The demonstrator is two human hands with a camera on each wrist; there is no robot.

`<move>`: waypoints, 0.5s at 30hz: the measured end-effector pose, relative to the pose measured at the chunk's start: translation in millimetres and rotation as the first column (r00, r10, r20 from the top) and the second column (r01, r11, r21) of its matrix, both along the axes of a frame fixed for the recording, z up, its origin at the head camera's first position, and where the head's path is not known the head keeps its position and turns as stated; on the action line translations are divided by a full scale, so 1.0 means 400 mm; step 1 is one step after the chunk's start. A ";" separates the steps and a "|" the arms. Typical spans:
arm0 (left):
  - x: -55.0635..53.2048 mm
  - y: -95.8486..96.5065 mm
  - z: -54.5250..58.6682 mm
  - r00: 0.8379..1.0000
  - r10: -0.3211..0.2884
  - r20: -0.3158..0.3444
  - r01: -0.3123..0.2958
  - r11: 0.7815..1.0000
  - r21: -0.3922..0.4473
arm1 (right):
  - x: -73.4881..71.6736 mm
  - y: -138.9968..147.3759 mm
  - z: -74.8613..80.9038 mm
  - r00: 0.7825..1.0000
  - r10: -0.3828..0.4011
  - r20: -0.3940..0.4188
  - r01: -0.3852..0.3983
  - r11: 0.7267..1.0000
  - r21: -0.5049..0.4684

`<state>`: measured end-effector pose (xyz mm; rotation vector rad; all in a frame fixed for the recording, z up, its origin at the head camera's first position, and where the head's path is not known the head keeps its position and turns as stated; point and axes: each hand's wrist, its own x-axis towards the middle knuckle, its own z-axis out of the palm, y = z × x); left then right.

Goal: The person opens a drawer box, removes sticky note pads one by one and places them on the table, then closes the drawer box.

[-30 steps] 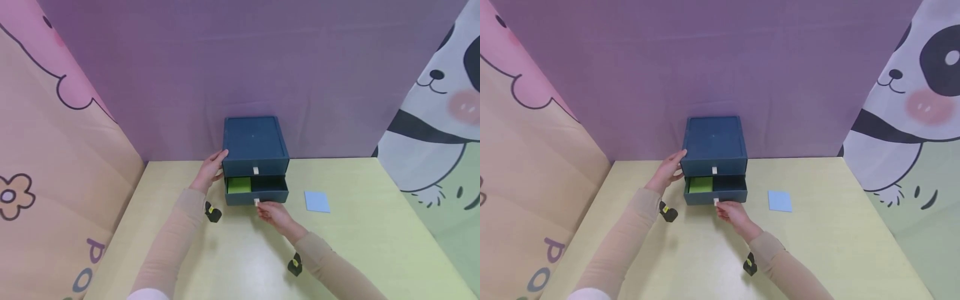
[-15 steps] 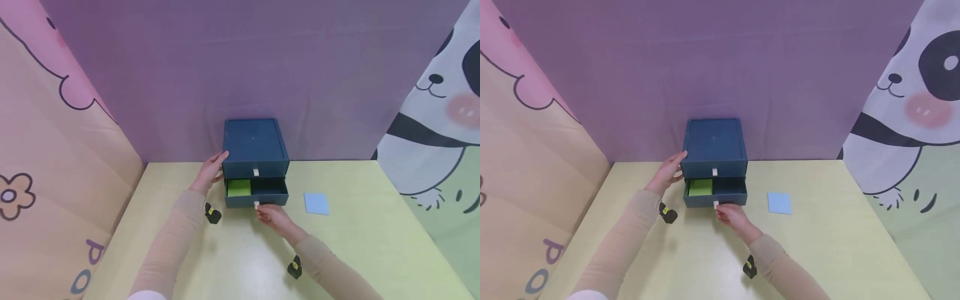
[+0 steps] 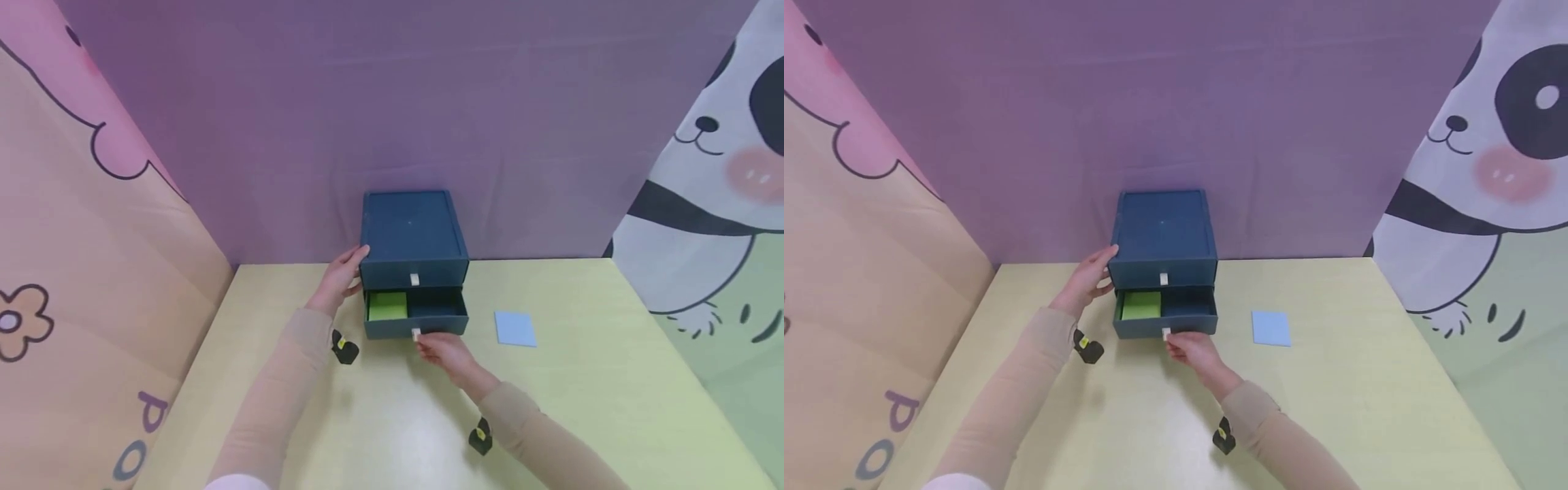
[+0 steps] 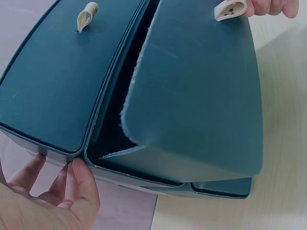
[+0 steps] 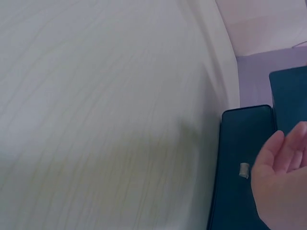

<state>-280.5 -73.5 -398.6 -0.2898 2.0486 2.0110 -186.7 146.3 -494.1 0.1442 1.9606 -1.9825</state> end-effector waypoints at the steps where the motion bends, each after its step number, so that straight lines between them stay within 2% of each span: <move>1: 0.001 -0.001 -0.001 1.000 0.000 0.001 0.000 1.000 0.000 | 0.002 -0.003 -0.001 1.000 -0.008 -0.007 0.008 1.000 0.011; 7: 0.004 -0.002 -0.002 1.000 0.004 0.000 -0.004 1.000 0.007 | 0.009 -0.008 0.001 0.999 -0.037 -0.014 0.037 0.999 0.017; 8: 0.010 -0.001 0.008 1.000 0.004 0.003 -0.004 1.000 0.011 | 0.010 -0.008 0.005 0.999 -0.036 -0.012 0.036 0.999 0.021; 10: 0.008 -0.001 0.009 1.000 0.012 0.007 -0.012 1.000 0.020 | 0.010 -0.006 0.009 1.000 -0.029 -0.011 0.029 0.999 0.026; 14: 0.007 -0.001 0.008 1.000 0.014 0.014 -0.015 0.999 0.029 | 0.011 -0.005 0.012 1.000 -0.029 -0.001 0.029 0.999 0.026; 15: 0.002 -0.003 -0.002 1.000 0.017 0.014 -0.018 0.999 0.029 | 0.011 -0.006 0.012 1.000 -0.026 0.001 0.026 0.999 0.022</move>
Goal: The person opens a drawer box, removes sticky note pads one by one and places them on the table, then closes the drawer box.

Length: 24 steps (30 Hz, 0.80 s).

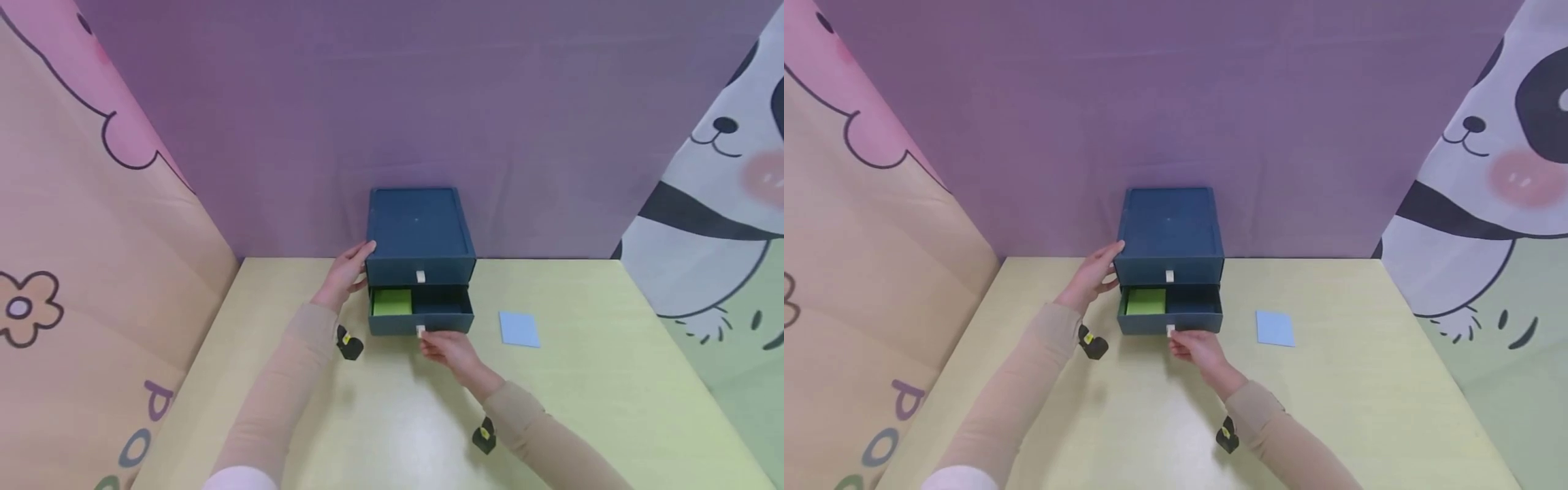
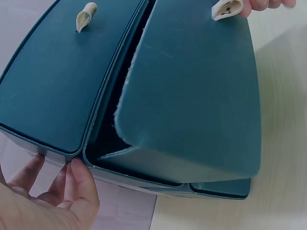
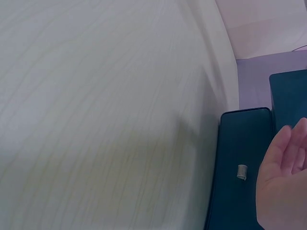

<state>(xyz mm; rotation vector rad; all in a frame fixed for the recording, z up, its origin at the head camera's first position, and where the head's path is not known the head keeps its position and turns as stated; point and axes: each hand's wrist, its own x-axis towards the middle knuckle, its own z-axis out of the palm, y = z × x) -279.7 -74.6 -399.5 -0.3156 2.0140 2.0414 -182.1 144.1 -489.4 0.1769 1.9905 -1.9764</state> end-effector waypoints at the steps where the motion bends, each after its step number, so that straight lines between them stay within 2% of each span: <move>1: 0.000 0.001 0.000 1.000 -0.002 0.000 0.002 1.000 -0.001 | 0.000 0.000 0.001 1.000 -0.001 0.003 0.001 1.000 -0.004; 11: -0.004 0.002 0.001 1.000 0.010 -0.006 -0.010 1.000 0.006 | 0.002 -0.002 0.007 1.000 -0.013 0.008 0.013 0.999 -0.031; 24: 0.000 0.000 -0.003 1.000 0.008 -0.004 -0.008 1.000 -0.011 | 0.013 -0.004 -0.005 1.000 -0.021 -0.005 0.021 0.999 -0.025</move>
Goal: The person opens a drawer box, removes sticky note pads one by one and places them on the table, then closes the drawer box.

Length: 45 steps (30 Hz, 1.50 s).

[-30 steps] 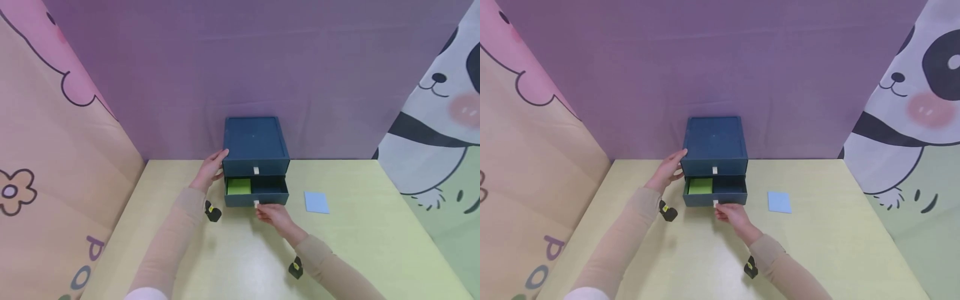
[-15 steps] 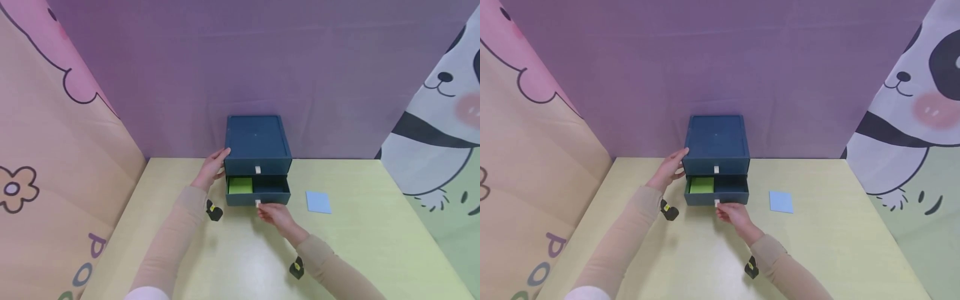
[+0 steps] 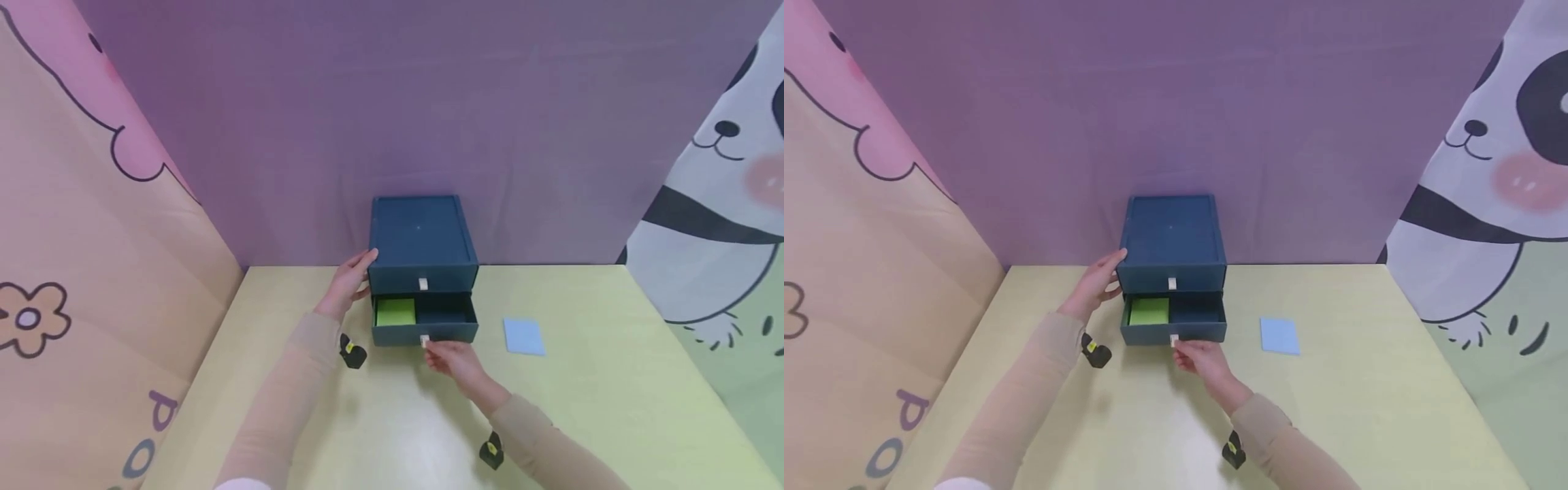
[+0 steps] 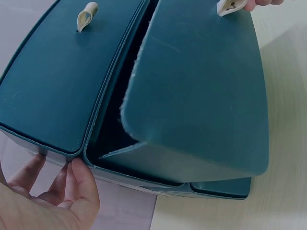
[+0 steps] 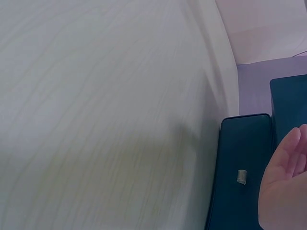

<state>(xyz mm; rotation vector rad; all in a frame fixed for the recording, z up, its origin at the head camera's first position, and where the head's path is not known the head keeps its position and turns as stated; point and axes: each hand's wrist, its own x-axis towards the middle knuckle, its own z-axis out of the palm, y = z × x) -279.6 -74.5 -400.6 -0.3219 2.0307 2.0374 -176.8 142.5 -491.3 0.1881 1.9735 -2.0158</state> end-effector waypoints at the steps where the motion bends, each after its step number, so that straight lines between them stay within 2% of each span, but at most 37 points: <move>1: 0.000 0.000 -0.001 1.000 0.001 -0.004 -0.001 1.000 0.002 | 0.000 0.000 -0.002 1.000 -0.006 -0.001 0.006 1.000 -0.004; 6: -0.001 -0.002 0.003 1.000 -0.003 -0.008 0.003 1.000 0.006 | -0.001 0.001 -0.003 1.000 -0.005 0.001 0.005 1.000 -0.003; 13: -0.003 -0.004 0.002 1.000 -0.003 -0.002 0.003 1.000 -0.008 | 0.000 0.007 -0.006 0.999 0.022 -0.044 -0.022 1.000 0.003; 17: -0.005 0.002 0.002 1.000 -0.010 0.004 0.010 1.000 -0.005 | 0.001 0.007 -0.001 1.000 0.002 -0.009 -0.002 1.000 0.013; 24: -0.008 0.008 0.010 1.000 0.002 -0.009 -0.002 1.000 -0.002 | 0.000 0.007 0.010 1.000 -0.023 -0.004 0.024 0.999 0.039; 33: -0.001 0.004 0.003 1.000 -0.001 -0.001 0.001 1.000 0.001 | 0.009 0.008 0.003 1.000 -0.027 0.008 0.026 0.998 0.058; 45: -0.007 0.003 0.003 1.000 -0.006 -0.008 0.006 1.000 0.009 | 0.014 0.008 -0.001 0.999 -0.030 0.014 0.029 0.998 0.051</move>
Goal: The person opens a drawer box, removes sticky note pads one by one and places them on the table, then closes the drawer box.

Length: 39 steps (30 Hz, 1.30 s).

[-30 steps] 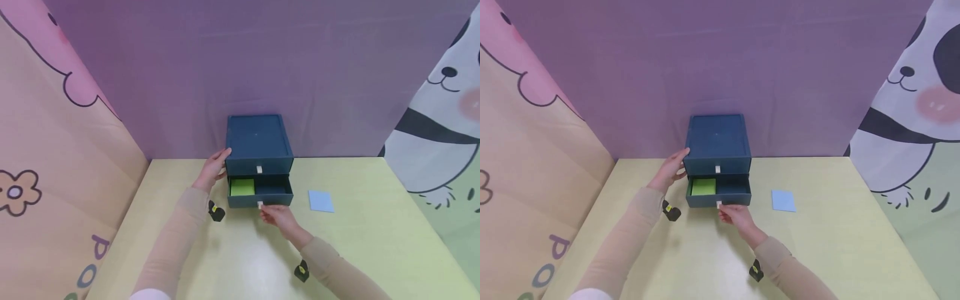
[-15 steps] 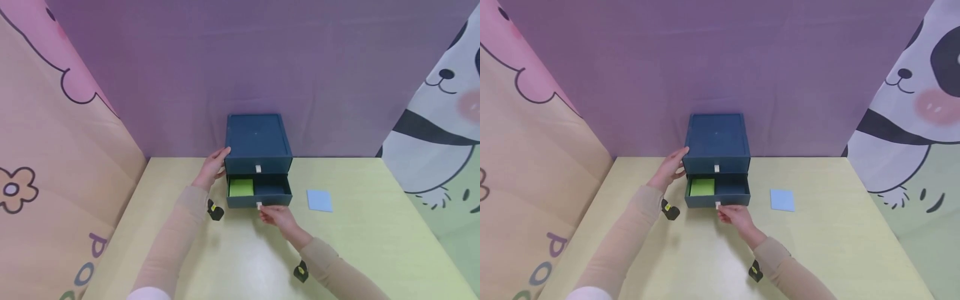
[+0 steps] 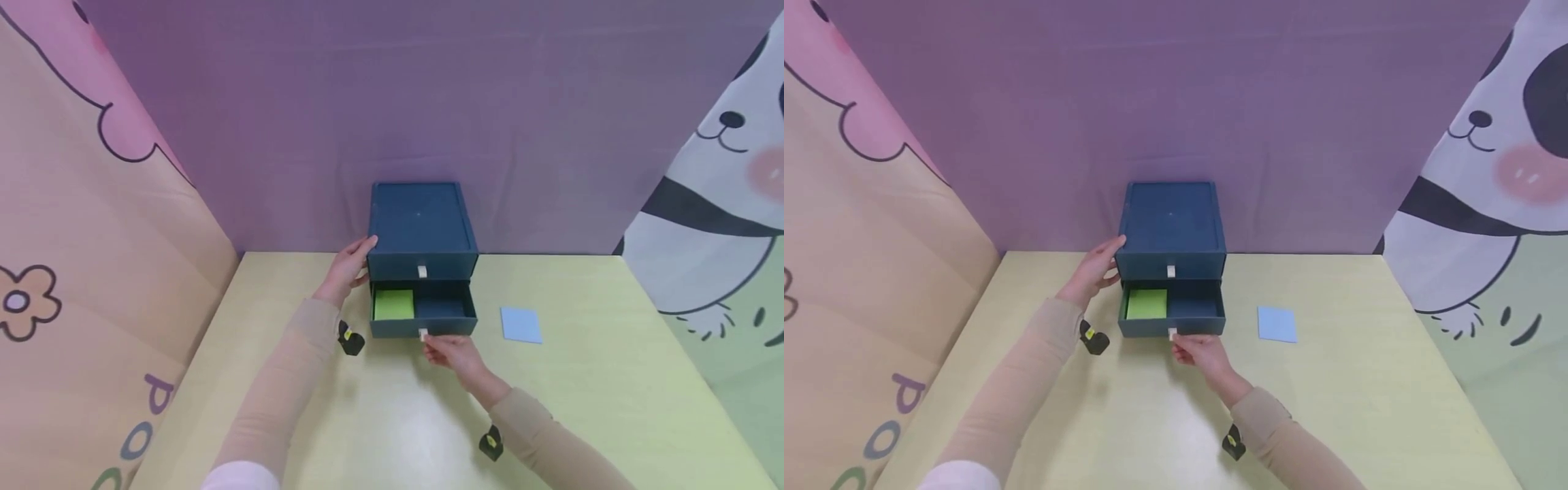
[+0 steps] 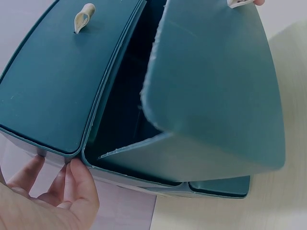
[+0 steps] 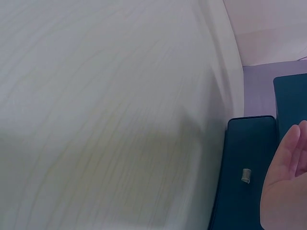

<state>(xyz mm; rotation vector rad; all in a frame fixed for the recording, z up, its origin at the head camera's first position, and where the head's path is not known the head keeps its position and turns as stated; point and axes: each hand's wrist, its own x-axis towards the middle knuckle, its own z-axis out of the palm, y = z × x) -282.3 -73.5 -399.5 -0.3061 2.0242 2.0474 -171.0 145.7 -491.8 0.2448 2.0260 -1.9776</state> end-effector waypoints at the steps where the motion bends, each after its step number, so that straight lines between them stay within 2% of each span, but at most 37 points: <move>1: 0.001 0.000 0.000 1.000 -0.001 -0.002 0.001 1.000 -0.002 | 0.001 0.000 0.000 1.000 -0.003 -0.002 0.002 1.000 -0.004; 9: 0.002 -0.001 -0.001 1.000 -0.007 -0.007 0.007 1.000 -0.011 | 0.010 0.004 -0.006 1.000 0.012 0.003 -0.012 0.999 -0.041; 18: 0.002 0.003 0.000 1.000 0.003 0.003 -0.003 1.000 0.001 | 0.018 0.016 -0.011 0.995 0.095 0.038 -0.090 0.988 -0.123; 28: 0.000 -0.001 -0.002 1.000 0.005 -0.004 -0.005 1.000 -0.003 | 0.029 0.027 0.009 0.988 0.148 0.033 -0.143 0.981 -0.132; 39: 0.000 -0.001 -0.001 1.000 -0.001 -0.006 0.001 1.000 -0.010 | 0.036 0.033 0.000 0.984 0.173 0.041 -0.167 0.980 -0.112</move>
